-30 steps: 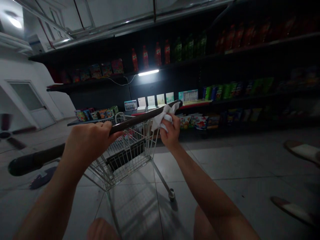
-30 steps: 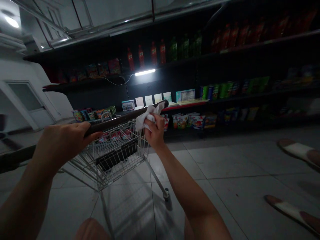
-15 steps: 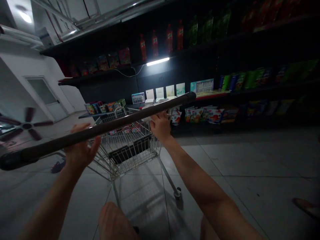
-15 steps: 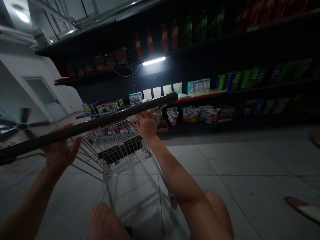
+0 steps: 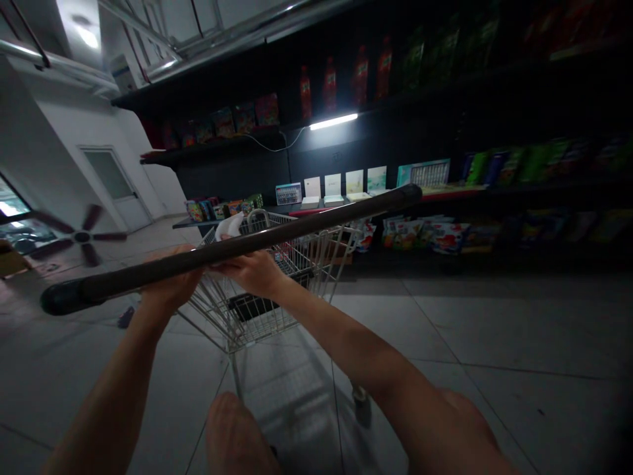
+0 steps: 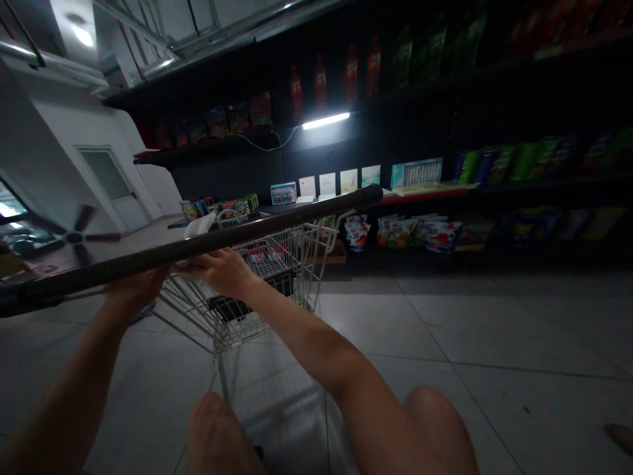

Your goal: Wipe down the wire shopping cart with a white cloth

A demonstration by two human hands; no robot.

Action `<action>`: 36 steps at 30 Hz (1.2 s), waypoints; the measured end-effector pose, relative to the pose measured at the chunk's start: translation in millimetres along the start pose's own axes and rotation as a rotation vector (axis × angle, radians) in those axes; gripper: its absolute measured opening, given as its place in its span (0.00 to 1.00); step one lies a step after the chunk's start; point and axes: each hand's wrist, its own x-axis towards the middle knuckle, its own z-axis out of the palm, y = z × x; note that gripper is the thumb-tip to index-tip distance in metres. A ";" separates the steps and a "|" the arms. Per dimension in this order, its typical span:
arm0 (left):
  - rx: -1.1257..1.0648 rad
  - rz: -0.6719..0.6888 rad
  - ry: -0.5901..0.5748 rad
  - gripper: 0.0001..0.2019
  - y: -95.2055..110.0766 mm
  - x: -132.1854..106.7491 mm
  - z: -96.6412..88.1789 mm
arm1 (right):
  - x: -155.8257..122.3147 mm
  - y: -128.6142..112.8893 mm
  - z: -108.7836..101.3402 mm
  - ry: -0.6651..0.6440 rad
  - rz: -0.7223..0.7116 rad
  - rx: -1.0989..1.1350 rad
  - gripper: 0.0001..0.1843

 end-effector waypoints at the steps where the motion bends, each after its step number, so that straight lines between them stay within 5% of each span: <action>1: 0.024 -0.035 -0.018 0.34 -0.1 -0.4 -0.7 | -8.5 13.8 -4.8 0.005 0.015 0.000 0.17; 7: 0.019 -0.096 -0.008 0.32 6.5 -0.7 -0.3 | -62.9 80.8 -44.1 0.182 0.295 -0.086 0.12; 11: 0.080 -0.104 -0.013 0.33 22.5 1.5 -2.6 | -37.5 75.8 -60.3 0.320 0.268 -0.096 0.16; 17: 0.127 -0.071 -0.106 0.39 40.8 3.8 -14.0 | 33.7 74.5 -71.6 -0.016 0.176 -0.106 0.12; 22: 0.080 -0.111 -0.068 0.40 37.0 5.8 -4.0 | 40.4 93.2 -72.5 -0.071 0.269 0.022 0.15; 28: 0.112 -0.082 -0.013 0.37 34.2 4.8 -2.7 | -34.1 106.0 -61.1 0.310 0.417 -0.057 0.14; 32: 0.154 -0.075 0.059 0.34 42.0 6.6 -9.7 | -104.9 124.7 -55.3 0.428 0.520 -0.149 0.19; 36: 0.018 0.010 0.110 0.28 63.7 18.8 -7.4 | -142.1 133.8 -34.5 0.531 0.672 -0.147 0.23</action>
